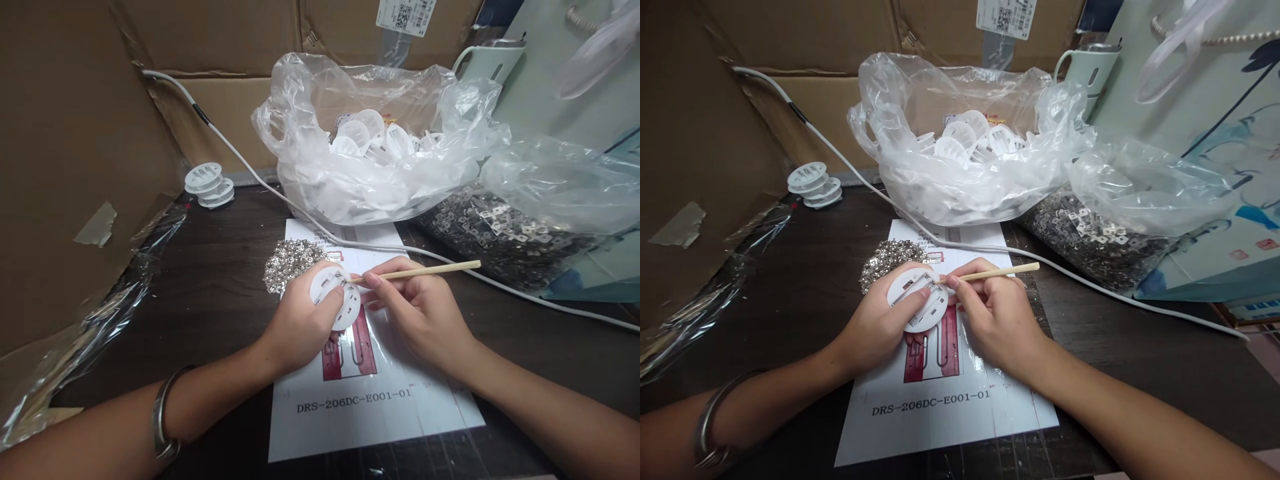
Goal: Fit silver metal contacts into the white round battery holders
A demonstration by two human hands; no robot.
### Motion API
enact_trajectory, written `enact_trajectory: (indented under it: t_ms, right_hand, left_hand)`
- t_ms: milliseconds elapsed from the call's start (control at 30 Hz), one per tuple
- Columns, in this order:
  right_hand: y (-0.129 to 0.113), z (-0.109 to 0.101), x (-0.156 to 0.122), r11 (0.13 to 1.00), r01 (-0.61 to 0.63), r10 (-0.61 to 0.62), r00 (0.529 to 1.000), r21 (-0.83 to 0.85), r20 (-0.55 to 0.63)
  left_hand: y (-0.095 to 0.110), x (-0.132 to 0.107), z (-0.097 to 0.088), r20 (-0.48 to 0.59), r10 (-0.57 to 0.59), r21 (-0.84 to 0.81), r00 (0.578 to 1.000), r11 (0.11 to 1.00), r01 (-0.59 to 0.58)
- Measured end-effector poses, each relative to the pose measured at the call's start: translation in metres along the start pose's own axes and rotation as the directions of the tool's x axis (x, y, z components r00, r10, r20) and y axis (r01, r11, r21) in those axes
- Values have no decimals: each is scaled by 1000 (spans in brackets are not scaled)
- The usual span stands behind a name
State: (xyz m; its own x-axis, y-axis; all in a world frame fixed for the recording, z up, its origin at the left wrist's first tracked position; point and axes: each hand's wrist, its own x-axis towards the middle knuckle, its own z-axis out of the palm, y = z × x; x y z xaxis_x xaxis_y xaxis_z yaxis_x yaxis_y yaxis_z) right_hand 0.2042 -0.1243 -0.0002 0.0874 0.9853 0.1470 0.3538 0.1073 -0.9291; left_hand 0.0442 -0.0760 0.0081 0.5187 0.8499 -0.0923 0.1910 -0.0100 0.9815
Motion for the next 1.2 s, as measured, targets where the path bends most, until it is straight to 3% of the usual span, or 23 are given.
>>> enact_trajectory:
  t_ms: [300, 600, 767, 967, 1200]
  right_hand:
    - [-3, 1, -1, 997, 65, -67, 997, -50, -30]
    - [-5, 1, 1, 995, 51, -52, 999, -82, -5]
    - [-6, 1, 1, 985, 109, -107, 994, -133, 18]
    - [-4, -4, 1, 1000, -3, 3, 999, -3, 36]
    - [-4, -7, -1, 1000, -1, 0, 998, 31, 57]
  left_hand:
    - [1, 1, 0, 7, 16, 18, 1000, 1000, -16]
    - [-3, -2, -2, 16, 14, 54, 1000, 998, -14]
    - [-1, -1, -2, 12, -5, 65, 1000, 998, 4]
    - [1, 1, -1, -14, -6, -2, 1000, 1000, 6]
    - [2, 1, -1, -41, -11, -12, 999, 1000, 11]
